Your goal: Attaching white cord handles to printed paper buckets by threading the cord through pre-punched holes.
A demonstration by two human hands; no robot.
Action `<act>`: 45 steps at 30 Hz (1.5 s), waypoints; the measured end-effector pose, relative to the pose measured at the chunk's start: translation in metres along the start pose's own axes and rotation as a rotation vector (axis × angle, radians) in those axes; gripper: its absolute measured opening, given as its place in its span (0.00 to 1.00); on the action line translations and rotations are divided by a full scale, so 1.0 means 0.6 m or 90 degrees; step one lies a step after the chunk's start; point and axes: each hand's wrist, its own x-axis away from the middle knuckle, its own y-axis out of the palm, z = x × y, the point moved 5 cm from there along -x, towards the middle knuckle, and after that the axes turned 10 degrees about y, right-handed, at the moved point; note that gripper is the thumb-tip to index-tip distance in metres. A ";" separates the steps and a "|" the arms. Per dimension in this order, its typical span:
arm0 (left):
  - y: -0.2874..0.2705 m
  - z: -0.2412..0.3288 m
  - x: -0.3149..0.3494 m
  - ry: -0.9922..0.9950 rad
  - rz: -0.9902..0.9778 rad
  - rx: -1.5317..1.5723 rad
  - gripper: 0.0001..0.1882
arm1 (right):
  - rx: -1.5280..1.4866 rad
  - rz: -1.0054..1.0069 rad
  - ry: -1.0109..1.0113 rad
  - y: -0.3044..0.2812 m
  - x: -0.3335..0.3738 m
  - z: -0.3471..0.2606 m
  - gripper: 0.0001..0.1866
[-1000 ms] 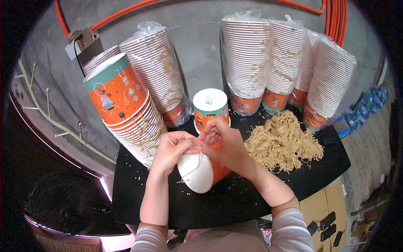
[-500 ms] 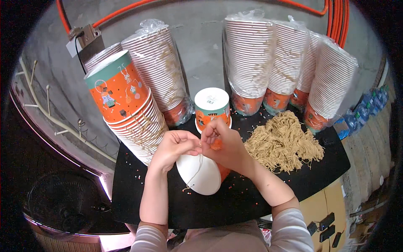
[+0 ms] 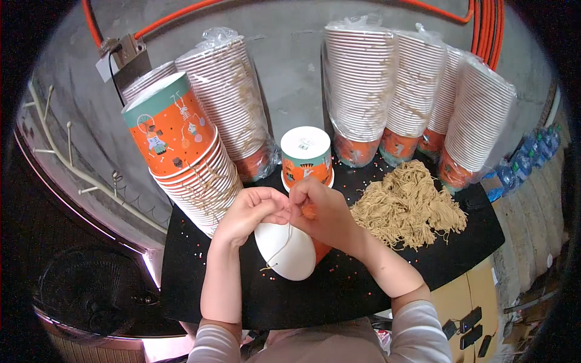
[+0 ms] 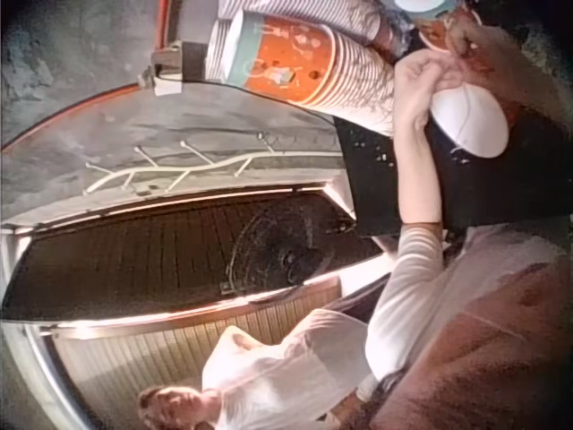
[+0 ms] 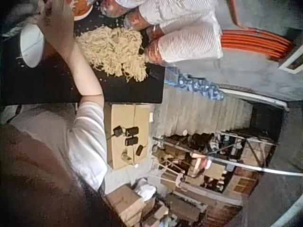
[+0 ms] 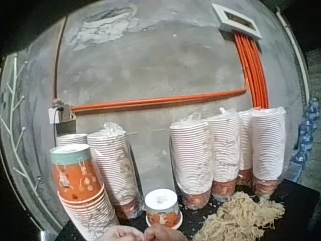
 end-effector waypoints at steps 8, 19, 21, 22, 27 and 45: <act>0.001 -0.004 0.001 0.000 -0.028 0.006 0.11 | 0.002 0.002 -0.019 0.003 0.000 0.004 0.17; -0.005 -0.003 0.002 0.019 -0.048 -0.001 0.08 | -0.047 -0.005 -0.005 0.004 -0.001 0.004 0.16; -0.005 -0.005 0.001 0.026 -0.038 0.003 0.08 | -0.056 -0.017 0.011 0.003 -0.002 0.005 0.16; -0.005 -0.005 0.000 0.029 -0.033 0.005 0.08 | -0.060 -0.023 0.020 0.002 -0.003 0.006 0.16; -0.007 -0.004 -0.001 0.019 -0.013 0.006 0.07 | -0.066 -0.038 0.075 -0.001 -0.007 0.007 0.17; -0.002 0.027 0.017 0.113 0.050 -0.187 0.02 | -0.122 -0.124 0.159 0.003 -0.001 0.014 0.14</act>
